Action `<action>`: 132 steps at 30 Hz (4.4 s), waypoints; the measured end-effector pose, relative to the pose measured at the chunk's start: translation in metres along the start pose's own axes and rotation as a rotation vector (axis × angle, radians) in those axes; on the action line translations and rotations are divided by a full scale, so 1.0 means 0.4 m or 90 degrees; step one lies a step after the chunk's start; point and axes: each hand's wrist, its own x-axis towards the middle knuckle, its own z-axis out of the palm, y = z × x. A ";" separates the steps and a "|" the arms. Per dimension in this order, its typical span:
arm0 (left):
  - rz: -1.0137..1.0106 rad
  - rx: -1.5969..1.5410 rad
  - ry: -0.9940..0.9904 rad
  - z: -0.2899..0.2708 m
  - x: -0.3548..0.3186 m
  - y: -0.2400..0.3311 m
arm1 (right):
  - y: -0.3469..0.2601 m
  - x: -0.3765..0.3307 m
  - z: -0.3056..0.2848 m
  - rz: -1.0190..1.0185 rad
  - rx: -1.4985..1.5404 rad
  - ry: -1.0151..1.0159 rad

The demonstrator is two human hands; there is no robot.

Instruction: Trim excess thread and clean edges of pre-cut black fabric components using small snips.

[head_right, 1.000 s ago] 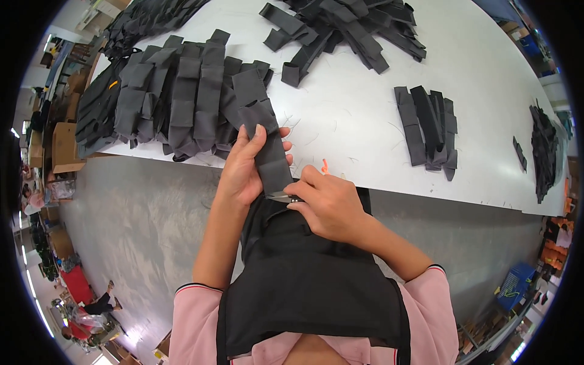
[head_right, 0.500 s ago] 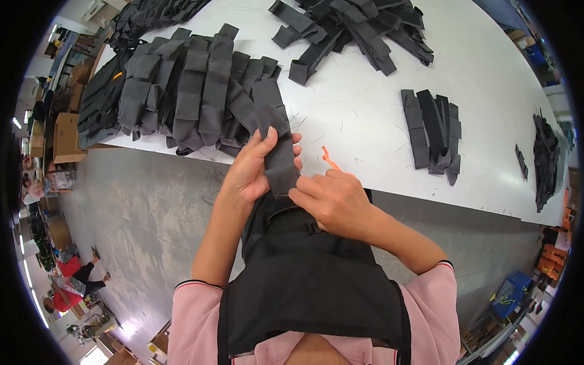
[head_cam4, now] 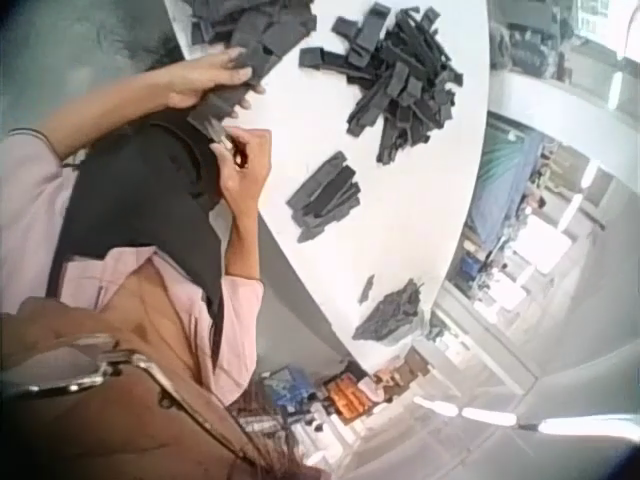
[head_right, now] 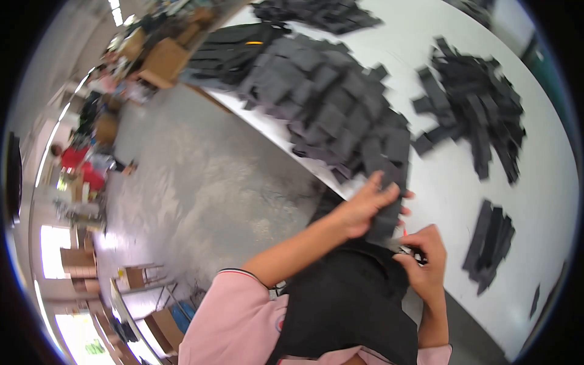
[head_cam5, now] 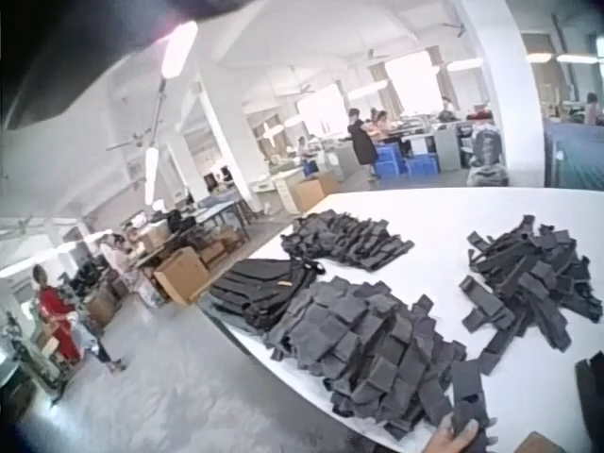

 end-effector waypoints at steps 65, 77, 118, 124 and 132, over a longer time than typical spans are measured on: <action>0.111 0.082 0.185 0.043 -0.042 0.059 | 0.019 0.040 0.031 -0.178 -0.299 0.179; 0.068 0.113 0.136 0.048 -0.042 0.047 | 0.012 0.039 0.033 -0.230 -0.352 0.148; 0.028 0.100 0.077 0.035 -0.053 0.028 | -0.035 0.030 0.080 -0.154 -0.392 0.047; 0.010 0.086 0.071 0.032 -0.053 0.024 | -0.022 0.025 0.085 -0.168 -0.397 0.067; -0.097 0.090 0.045 -0.017 -0.041 -0.004 | 0.032 -0.014 0.064 0.073 0.005 0.200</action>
